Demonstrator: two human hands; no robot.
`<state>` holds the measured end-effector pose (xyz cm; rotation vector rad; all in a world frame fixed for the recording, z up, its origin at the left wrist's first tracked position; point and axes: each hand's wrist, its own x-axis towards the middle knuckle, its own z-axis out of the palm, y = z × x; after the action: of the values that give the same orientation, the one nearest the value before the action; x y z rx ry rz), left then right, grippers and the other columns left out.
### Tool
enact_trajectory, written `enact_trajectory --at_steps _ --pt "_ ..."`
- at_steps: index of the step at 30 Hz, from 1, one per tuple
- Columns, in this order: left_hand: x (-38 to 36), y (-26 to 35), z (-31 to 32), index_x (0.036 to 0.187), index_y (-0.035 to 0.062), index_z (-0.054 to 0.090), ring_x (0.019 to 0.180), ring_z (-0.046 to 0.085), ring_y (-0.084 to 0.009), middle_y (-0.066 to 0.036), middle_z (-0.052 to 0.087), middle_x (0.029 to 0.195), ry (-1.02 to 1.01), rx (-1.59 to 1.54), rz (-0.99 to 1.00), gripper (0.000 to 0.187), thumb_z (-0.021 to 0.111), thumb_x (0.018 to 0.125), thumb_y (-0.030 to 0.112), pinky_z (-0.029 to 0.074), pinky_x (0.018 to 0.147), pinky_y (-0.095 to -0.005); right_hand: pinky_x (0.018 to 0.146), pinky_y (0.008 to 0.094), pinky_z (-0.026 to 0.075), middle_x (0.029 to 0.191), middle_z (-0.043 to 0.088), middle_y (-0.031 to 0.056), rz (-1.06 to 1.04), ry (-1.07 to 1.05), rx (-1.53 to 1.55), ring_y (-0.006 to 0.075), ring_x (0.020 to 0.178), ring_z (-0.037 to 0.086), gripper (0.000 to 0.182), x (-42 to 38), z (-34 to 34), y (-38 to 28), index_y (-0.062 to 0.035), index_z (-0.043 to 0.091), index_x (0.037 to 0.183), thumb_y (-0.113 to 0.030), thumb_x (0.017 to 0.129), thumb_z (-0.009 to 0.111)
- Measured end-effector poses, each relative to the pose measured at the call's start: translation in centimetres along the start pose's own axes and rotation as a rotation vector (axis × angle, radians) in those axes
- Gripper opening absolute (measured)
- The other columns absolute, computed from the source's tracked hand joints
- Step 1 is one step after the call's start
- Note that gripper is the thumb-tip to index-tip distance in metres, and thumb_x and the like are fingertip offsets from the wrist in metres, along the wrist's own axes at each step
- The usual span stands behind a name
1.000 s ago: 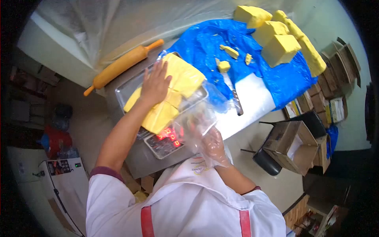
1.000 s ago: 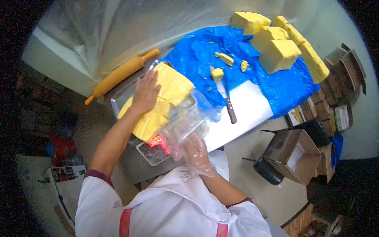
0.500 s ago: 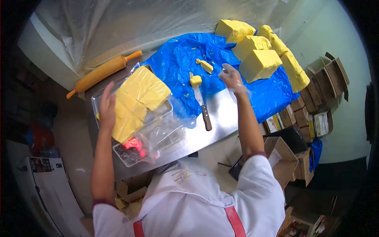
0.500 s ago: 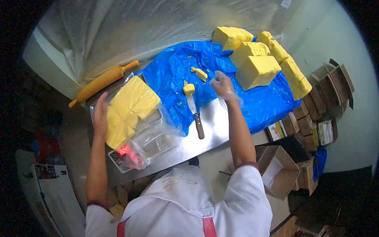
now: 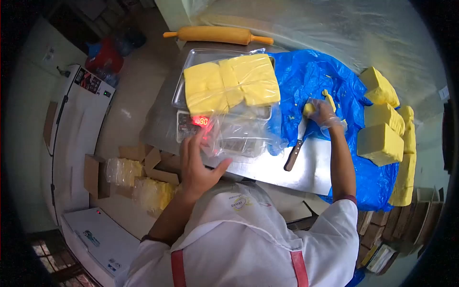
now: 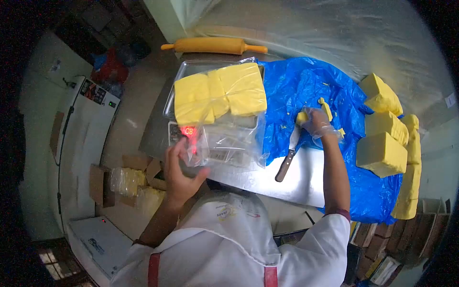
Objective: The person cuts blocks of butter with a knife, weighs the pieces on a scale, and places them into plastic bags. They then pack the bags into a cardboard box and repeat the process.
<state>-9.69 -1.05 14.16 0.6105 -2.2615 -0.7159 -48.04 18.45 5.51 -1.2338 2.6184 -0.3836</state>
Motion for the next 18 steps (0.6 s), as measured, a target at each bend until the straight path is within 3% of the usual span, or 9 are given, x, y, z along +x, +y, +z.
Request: enact_trajectory --at_steps 3,4,6,9,11,13,14,17,18 --pt "-0.8 -1.2 0.8 0.116 0.0029 0.062 0.076 0.063 -0.028 -0.013 0.066 0.088 -0.179 0.015 -0.133 0.042 0.075 0.076 0.013 0.049 0.07 -0.0383 0.086 0.0392 0.048 0.107 0.066 0.0177 0.026 -0.019 0.133 0.033 0.099 0.063 0.042 0.7 1.3 2.4 -0.0037 0.064 0.111 -0.016 0.073 0.077" --pt "-0.7 -1.8 1.0 0.104 0.0029 0.066 0.06 0.061 -0.027 -0.009 0.064 0.073 -0.03 -0.043 0.171 0.027 0.067 0.077 0.001 0.049 0.061 -0.0365 0.086 0.0389 0.048 0.106 0.067 0.0165 0.035 0.035 0.238 0.0316 0.098 0.064 0.042 0.3 2.1 3.2 -0.0038 0.064 0.111 -0.014 0.072 0.077" --pt "-1.3 -1.5 0.3 0.099 0.0021 0.067 0.06 0.061 -0.0285 -0.011 0.064 0.073 -0.001 -0.071 0.231 0.024 0.064 0.076 -0.002 0.048 0.06 -0.0378 0.085 0.0378 0.048 0.106 0.067 0.0131 0.028 0.156 0.392 0.0271 0.096 0.063 0.045 -0.3 3.5 5.1 -0.0038 0.064 0.112 -0.01 0.07 0.08" --pt "-3.0 -2.8 0.7 0.094 0.0006 0.068 0.056 0.058 -0.0284 -0.012 0.061 0.068 0.038 -0.074 0.252 0.021 0.062 0.074 -0.005 0.046 0.055 -0.0383 0.09 0.0382 0.047 0.111 0.065 0.0153 0.016 0.238 0.394 0.0281 0.103 0.062 0.052 -1.5 3.8 6.0 -0.0039 0.062 0.118 -0.012 0.07 0.081" --pt "-3.1 -3.0 0.8 0.093 -0.0007 0.067 0.052 0.054 -0.0281 -0.012 0.057 0.063 0.048 -0.1 0.288 0.021 0.063 0.073 -0.005 0.042 0.051 -0.0367 0.097 0.0375 0.045 0.118 0.063 0.0173 -0.002 0.194 0.14 0.027 0.114 0.059 0.057 -2.2 3.9 5.9 -0.0021 0.058 0.123 -0.015 0.073 0.08" --pt "-3.3 -3.0 0.6 0.096 -0.001 0.067 0.05 0.051 -0.0264 -0.01 0.055 0.063 0.032 -0.096 0.296 0.023 0.065 0.074 -0.003 0.04 0.05 -0.0352 0.102 0.0383 0.042 0.127 0.058 0.02 -0.142 0.326 0.505 0.0292 0.123 0.053 0.058 -3.4 2.5 5.6 -0.0006 0.056 0.127 -0.018 0.075 0.077" --pt "-3.4 -2.9 0.6 0.098 -0.0012 0.067 0.05 0.05 -0.0255 -0.009 0.055 0.062 0.033 -0.087 0.297 0.024 0.065 0.074 -0.003 0.039 0.049 -0.0345 0.102 0.038 0.043 0.124 0.061 0.0212 -0.126 0.461 0.548 0.0305 0.12 0.057 0.049 -2.9 1.7 7.1 0.0024 0.059 0.122 -0.017 0.079 0.072" --pt "-4.7 -2.5 0.8 0.103 -0.0013 0.066 0.054 0.048 -0.0213 -0.008 0.055 0.068 0.071 -0.088 0.163 0.029 0.069 0.074 -0.001 0.038 0.051 -0.032 0.098 0.0385 0.046 0.115 0.066 0.0196 0.261 0.705 0.474 0.0322 0.111 0.062 0.038 -2.3 -2.4 9.6 -0.0014 0.064 0.115 -0.018 0.081 0.067" --pt "-5.0 -2.0 0.0 0.117 -0.0012 0.06 0.07 0.049 -0.0193 -0.009 0.056 0.086 0.02 -0.045 0.182 0.045 0.073 0.073 0.004 0.04 0.06 -0.0314 0.096 0.0387 0.047 0.112 0.067 0.0186 0.301 0.607 0.378 0.0323 0.109 0.063 0.034 -2.0 -2.4 10.8 -0.0032 0.066 0.112 -0.018 0.081 0.066"
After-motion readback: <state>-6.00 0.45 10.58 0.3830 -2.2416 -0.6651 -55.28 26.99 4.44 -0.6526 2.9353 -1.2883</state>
